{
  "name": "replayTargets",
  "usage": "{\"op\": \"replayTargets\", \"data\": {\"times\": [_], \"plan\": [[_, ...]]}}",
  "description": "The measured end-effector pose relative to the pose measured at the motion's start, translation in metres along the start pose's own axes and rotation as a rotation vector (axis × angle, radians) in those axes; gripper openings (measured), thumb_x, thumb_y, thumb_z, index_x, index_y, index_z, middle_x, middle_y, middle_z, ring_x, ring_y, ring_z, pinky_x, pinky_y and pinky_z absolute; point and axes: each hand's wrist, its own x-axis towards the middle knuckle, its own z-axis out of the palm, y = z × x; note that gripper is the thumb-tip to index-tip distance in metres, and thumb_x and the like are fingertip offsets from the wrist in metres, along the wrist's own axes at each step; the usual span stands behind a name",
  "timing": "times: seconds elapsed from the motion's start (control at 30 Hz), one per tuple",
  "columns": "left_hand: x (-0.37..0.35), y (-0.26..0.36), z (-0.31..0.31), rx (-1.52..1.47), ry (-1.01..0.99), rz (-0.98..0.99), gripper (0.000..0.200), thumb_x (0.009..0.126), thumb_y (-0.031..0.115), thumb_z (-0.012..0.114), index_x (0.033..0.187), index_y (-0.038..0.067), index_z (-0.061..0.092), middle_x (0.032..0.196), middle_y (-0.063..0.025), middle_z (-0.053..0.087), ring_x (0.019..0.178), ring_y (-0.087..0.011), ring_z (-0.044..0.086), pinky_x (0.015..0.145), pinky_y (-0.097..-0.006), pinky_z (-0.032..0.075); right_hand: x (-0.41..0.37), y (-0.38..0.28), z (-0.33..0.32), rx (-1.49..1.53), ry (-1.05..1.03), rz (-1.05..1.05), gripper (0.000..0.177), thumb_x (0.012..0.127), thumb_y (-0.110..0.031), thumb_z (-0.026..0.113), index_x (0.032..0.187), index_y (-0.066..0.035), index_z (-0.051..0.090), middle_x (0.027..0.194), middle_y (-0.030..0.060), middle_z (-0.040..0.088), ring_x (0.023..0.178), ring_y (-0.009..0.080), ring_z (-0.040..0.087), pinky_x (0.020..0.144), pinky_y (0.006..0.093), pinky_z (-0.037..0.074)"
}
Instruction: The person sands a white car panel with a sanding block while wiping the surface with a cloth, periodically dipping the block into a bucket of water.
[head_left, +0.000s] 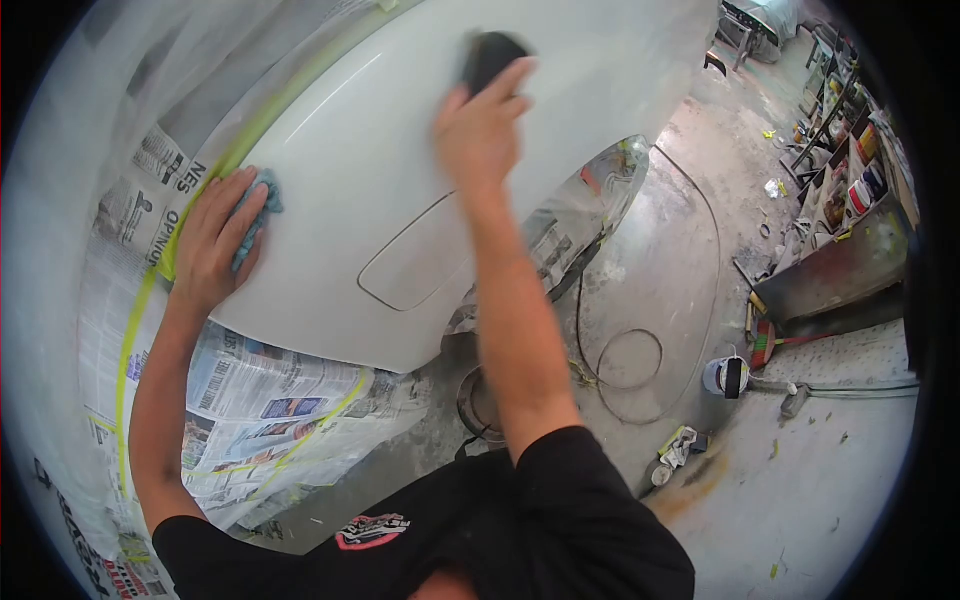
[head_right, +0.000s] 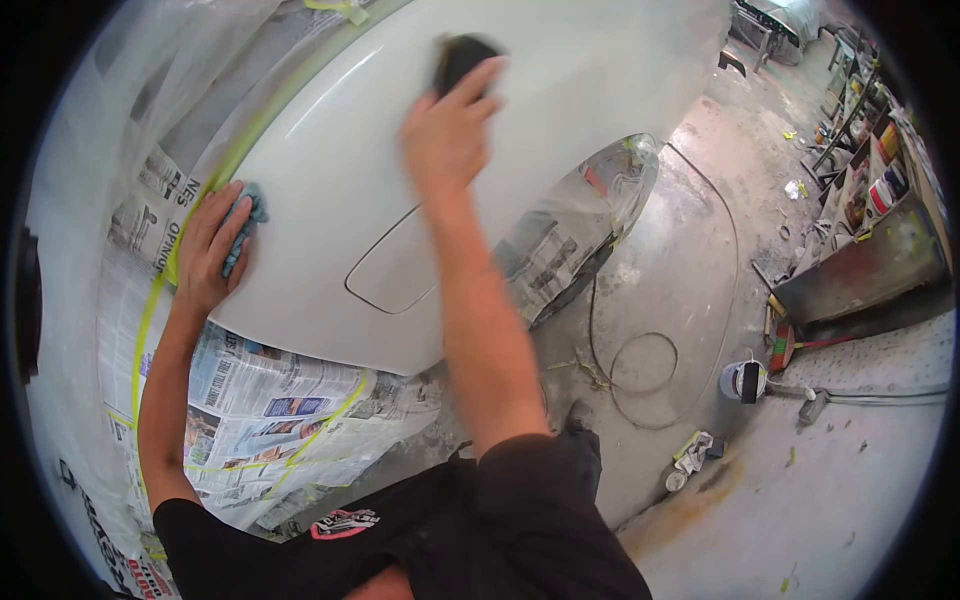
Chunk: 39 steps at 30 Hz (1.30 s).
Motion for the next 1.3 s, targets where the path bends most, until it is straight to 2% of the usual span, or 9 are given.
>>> {"op": "replayTargets", "data": {"times": [0.13,0.3,0.37,0.47,0.7,0.9,1.03,1.07,1.3], "plan": [[0.001,-0.001,0.000,0.010,0.013,0.000,0.061,0.078,-0.002,0.075,0.137,0.007,0.065,0.144,-0.0165,0.061,0.130,-0.0359,0.061,0.111,-0.0491,0.048,0.018,-0.004,0.002,-0.018,0.062,0.099,0.092,0.101,-0.033,0.057,0.160,0.010,0.000,0.121,0.0379,0.051,0.093,0.0501,0.068,0.082,0.0541,0.059],[0.000,0.000,0.000,0.006,0.000,0.005,0.060,0.081,-0.005,0.072,0.139,0.005,0.063,0.145,-0.0171,0.061,0.132,-0.0374,0.060,0.112,-0.0496,0.047,-0.106,-0.033,0.016,0.076,-0.140,-0.093,0.090,0.099,-0.026,0.059,0.160,0.012,0.004,0.121,0.0388,0.049,0.092,0.0515,0.068,0.078,0.0519,0.060],[-0.001,-0.001,0.001,0.003,0.004,0.010,0.061,0.081,-0.005,0.072,0.140,0.005,0.063,0.145,-0.0170,0.061,0.132,-0.0372,0.060,0.112,-0.0494,0.047,-0.060,-0.010,0.018,0.002,0.048,-0.071,0.095,0.096,-0.023,0.064,0.160,0.010,0.003,0.118,0.0359,0.052,0.097,0.0472,0.068,0.079,0.0504,0.060],[-0.002,-0.001,0.000,-0.004,0.015,0.010,0.061,0.081,-0.005,0.072,0.140,0.006,0.063,0.145,-0.0171,0.061,0.132,-0.0370,0.060,0.113,-0.0492,0.047,0.024,0.015,-0.010,-0.029,0.027,0.192,0.087,0.100,-0.031,0.056,0.157,0.012,0.007,0.125,0.0393,0.052,0.099,0.0518,0.067,0.086,0.0540,0.058],[-0.001,-0.001,0.003,0.005,0.034,0.017,0.061,0.080,-0.002,0.075,0.139,0.008,0.063,0.145,-0.0152,0.061,0.131,-0.0361,0.060,0.111,-0.0479,0.048,-0.109,-0.017,0.024,-0.029,-0.025,-0.074,0.095,0.097,-0.030,0.062,0.163,0.005,0.003,0.121,0.0351,0.051,0.093,0.0505,0.068,0.079,0.0551,0.060],[-0.002,-0.001,0.001,-0.016,0.026,0.008,0.061,0.081,-0.003,0.074,0.140,0.008,0.063,0.145,-0.0163,0.061,0.131,-0.0365,0.060,0.112,-0.0485,0.048,-0.018,0.007,-0.003,-0.027,0.012,0.135,0.090,0.100,-0.029,0.058,0.162,0.006,0.004,0.123,0.0354,0.050,0.093,0.0510,0.067,0.080,0.0546,0.058],[-0.002,-0.004,0.003,-0.025,0.023,0.017,0.060,0.083,-0.003,0.073,0.141,0.008,0.063,0.146,-0.0169,0.060,0.131,-0.0370,0.060,0.112,-0.0489,0.047,-0.130,-0.030,0.040,-0.024,0.089,-0.114,0.095,0.094,-0.023,0.067,0.162,0.006,0.008,0.121,0.0312,0.051,0.103,0.0454,0.066,0.079,0.0476,0.061],[-0.003,-0.003,0.004,-0.020,0.026,0.022,0.060,0.083,-0.003,0.073,0.141,0.007,0.063,0.146,-0.0166,0.060,0.131,-0.0370,0.060,0.112,-0.0488,0.047,-0.158,-0.035,0.035,0.059,-0.035,-0.139,0.095,0.093,-0.022,0.067,0.163,0.005,0.009,0.121,0.0305,0.051,0.100,0.0462,0.067,0.082,0.0476,0.062],[-0.004,-0.001,0.001,-0.007,0.030,0.013,0.058,0.084,-0.004,0.072,0.140,0.007,0.063,0.145,-0.0155,0.061,0.130,-0.0367,0.061,0.112,-0.0483,0.047,-0.051,0.002,-0.001,0.008,0.007,0.129,0.088,0.100,-0.027,0.059,0.161,0.008,0.007,0.122,0.0358,0.050,0.099,0.0503,0.065,0.083,0.0524,0.058]]}}
